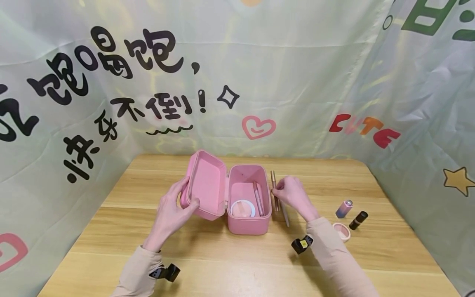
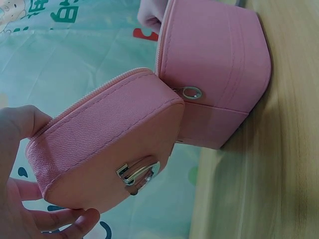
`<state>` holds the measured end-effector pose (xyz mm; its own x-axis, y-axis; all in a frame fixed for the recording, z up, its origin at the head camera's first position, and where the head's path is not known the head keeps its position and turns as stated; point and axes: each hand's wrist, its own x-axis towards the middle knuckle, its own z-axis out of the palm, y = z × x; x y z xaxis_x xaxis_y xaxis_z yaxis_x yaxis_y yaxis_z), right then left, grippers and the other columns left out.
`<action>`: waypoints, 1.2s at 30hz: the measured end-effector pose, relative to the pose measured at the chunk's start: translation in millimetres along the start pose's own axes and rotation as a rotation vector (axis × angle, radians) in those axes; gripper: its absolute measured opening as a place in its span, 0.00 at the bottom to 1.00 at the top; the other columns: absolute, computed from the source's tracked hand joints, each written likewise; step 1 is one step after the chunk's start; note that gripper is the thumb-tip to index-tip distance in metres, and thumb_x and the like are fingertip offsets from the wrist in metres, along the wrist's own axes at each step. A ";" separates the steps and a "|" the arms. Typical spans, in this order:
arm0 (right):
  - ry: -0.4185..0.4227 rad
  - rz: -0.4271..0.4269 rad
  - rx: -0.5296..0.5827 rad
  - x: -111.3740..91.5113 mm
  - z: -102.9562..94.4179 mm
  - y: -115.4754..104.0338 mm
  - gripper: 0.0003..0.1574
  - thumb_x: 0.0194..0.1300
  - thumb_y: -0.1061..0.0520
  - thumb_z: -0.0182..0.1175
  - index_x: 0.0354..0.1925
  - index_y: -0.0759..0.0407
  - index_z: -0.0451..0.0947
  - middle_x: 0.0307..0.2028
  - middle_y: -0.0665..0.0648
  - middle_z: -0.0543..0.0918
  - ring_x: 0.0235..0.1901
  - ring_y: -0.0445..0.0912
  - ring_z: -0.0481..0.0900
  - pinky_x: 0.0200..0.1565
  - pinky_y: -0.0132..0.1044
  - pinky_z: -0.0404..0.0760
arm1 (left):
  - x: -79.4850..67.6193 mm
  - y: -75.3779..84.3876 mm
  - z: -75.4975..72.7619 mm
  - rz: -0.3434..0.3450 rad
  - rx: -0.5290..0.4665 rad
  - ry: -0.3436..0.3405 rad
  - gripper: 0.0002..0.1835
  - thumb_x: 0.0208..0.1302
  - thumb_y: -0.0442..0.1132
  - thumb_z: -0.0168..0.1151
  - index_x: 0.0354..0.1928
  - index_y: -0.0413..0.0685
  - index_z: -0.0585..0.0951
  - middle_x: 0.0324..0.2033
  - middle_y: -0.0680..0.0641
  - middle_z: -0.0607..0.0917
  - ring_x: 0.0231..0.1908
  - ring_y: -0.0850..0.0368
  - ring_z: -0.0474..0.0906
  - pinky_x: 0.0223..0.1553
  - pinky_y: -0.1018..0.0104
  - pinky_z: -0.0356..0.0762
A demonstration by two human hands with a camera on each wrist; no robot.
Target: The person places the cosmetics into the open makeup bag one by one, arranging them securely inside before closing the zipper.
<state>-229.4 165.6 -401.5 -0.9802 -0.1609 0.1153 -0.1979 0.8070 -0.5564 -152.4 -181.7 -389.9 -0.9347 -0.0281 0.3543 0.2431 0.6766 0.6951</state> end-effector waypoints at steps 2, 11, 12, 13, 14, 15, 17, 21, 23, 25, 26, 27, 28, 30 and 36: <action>0.010 -0.001 0.011 0.5 -3.1 -0.9 0.12 0.59 0.58 0.66 0.21 0.61 0.85 0.18 0.54 0.84 0.15 0.40 0.69 0.21 0.32 0.68 | 0.1 0.1 -0.1 0.002 0.000 0.002 0.38 0.57 0.44 0.68 0.71 0.48 0.72 0.67 0.41 0.77 0.63 0.37 0.76 0.60 0.38 0.74; 0.059 -0.034 0.002 1.4 -20.8 -10.3 0.10 0.59 0.56 0.66 0.30 0.62 0.89 0.28 0.59 0.90 0.23 0.42 0.82 0.26 0.33 0.77 | -0.6 1.9 -0.9 -0.006 -0.003 0.000 0.38 0.57 0.44 0.68 0.71 0.48 0.72 0.67 0.41 0.77 0.63 0.37 0.77 0.60 0.38 0.75; 0.063 -0.032 0.006 1.8 -23.0 -11.7 0.10 0.60 0.56 0.65 0.30 0.62 0.89 0.28 0.59 0.90 0.23 0.42 0.82 0.26 0.33 0.76 | -0.7 1.7 -0.8 -0.004 -0.001 0.001 0.38 0.57 0.44 0.68 0.71 0.48 0.72 0.66 0.40 0.77 0.63 0.37 0.77 0.59 0.38 0.75; 0.066 -0.032 0.011 2.2 -25.0 -12.9 0.10 0.60 0.56 0.65 0.30 0.62 0.89 0.28 0.60 0.91 0.24 0.43 0.83 0.26 0.33 0.77 | -0.8 1.7 -0.8 -0.003 0.001 0.002 0.38 0.57 0.45 0.68 0.71 0.48 0.72 0.66 0.40 0.77 0.63 0.37 0.77 0.59 0.38 0.75; 0.072 -0.032 0.013 2.5 -27.1 -14.3 0.11 0.60 0.56 0.66 0.31 0.62 0.89 0.29 0.60 0.91 0.24 0.43 0.83 0.27 0.33 0.77 | -0.8 1.6 -0.7 -0.001 0.001 0.003 0.38 0.56 0.44 0.68 0.71 0.48 0.72 0.66 0.40 0.77 0.63 0.36 0.77 0.59 0.38 0.75; 0.077 -0.030 0.016 2.9 -29.2 -15.6 0.11 0.60 0.56 0.66 0.31 0.62 0.89 0.29 0.60 0.91 0.25 0.43 0.84 0.27 0.33 0.77 | -0.9 1.4 -0.6 0.000 0.002 0.004 0.38 0.56 0.44 0.68 0.71 0.48 0.72 0.66 0.40 0.78 0.63 0.36 0.77 0.59 0.38 0.74; 0.087 -0.040 0.020 4.4 -32.8 -18.5 0.11 0.60 0.56 0.66 0.31 0.62 0.89 0.29 0.60 0.91 0.25 0.44 0.84 0.27 0.33 0.77 | -1.0 1.4 -0.5 0.000 0.002 0.005 0.37 0.56 0.44 0.68 0.71 0.48 0.72 0.66 0.40 0.78 0.63 0.36 0.77 0.59 0.38 0.74; 0.100 -0.069 0.014 7.6 -39.2 -25.6 0.10 0.59 0.56 0.66 0.29 0.61 0.89 0.28 0.59 0.90 0.22 0.42 0.82 0.25 0.33 0.75 | -0.9 1.5 -0.5 -0.002 -0.003 0.007 0.38 0.56 0.44 0.68 0.71 0.48 0.72 0.66 0.40 0.78 0.62 0.37 0.77 0.59 0.38 0.75; 0.098 -0.075 0.003 9.0 -42.1 -30.0 0.10 0.59 0.56 0.65 0.29 0.60 0.89 0.27 0.58 0.90 0.21 0.41 0.80 0.25 0.33 0.73 | -0.6 1.6 -0.6 0.000 -0.007 0.006 0.38 0.56 0.44 0.68 0.71 0.48 0.72 0.66 0.39 0.78 0.63 0.37 0.77 0.59 0.38 0.75; 0.088 -0.073 0.000 9.9 -44.8 -35.1 0.10 0.59 0.55 0.65 0.28 0.59 0.89 0.26 0.57 0.90 0.20 0.40 0.79 0.25 0.33 0.72 | -0.5 1.7 -0.6 0.001 -0.009 0.005 0.38 0.56 0.44 0.68 0.71 0.47 0.72 0.66 0.39 0.77 0.63 0.37 0.77 0.60 0.38 0.75; 0.082 -0.073 -0.007 10.5 -46.0 -37.8 0.10 0.59 0.55 0.65 0.28 0.58 0.89 0.26 0.57 0.90 0.20 0.40 0.78 0.25 0.33 0.72 | -0.5 1.7 -0.6 0.001 -0.008 0.004 0.38 0.56 0.44 0.68 0.71 0.48 0.72 0.66 0.39 0.77 0.63 0.37 0.77 0.60 0.38 0.75; 0.076 -0.074 -0.014 11.3 -47.2 -40.6 0.10 0.60 0.55 0.65 0.27 0.58 0.88 0.26 0.56 0.90 0.19 0.40 0.78 0.24 0.33 0.71 | -0.5 1.7 -0.5 -0.001 -0.008 0.002 0.38 0.56 0.44 0.68 0.71 0.48 0.72 0.66 0.40 0.77 0.63 0.37 0.77 0.60 0.38 0.75; 0.071 -0.077 -0.023 12.3 -48.2 -43.4 0.10 0.60 0.54 0.65 0.27 0.57 0.89 0.26 0.56 0.90 0.19 0.40 0.78 0.24 0.33 0.72 | -0.5 1.8 -0.5 -0.003 -0.008 0.000 0.38 0.56 0.44 0.68 0.71 0.48 0.72 0.66 0.40 0.77 0.63 0.37 0.76 0.60 0.38 0.74; 0.063 -0.083 -0.038 14.4 -50.1 -49.5 0.11 0.60 0.53 0.65 0.27 0.57 0.88 0.26 0.55 0.90 0.19 0.41 0.79 0.24 0.33 0.72 | -0.6 1.9 -0.4 -0.006 -0.007 -0.002 0.38 0.56 0.44 0.68 0.71 0.48 0.72 0.67 0.40 0.77 0.63 0.37 0.76 0.60 0.38 0.74; 0.038 -0.082 -0.062 22.5 -54.3 -69.6 0.12 0.60 0.52 0.66 0.33 0.59 0.88 0.31 0.58 0.91 0.23 0.44 0.84 0.26 0.33 0.78 | 0.0 2.1 -0.2 0.001 -0.005 0.001 0.38 0.56 0.44 0.68 0.71 0.47 0.72 0.66 0.39 0.77 0.63 0.37 0.77 0.60 0.38 0.75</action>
<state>-237.5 136.6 -315.5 -0.9596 -0.2071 0.1902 -0.2757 0.8260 -0.4917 -151.9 -180.4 -388.3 -0.9340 -0.0284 0.3560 0.2455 0.6731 0.6976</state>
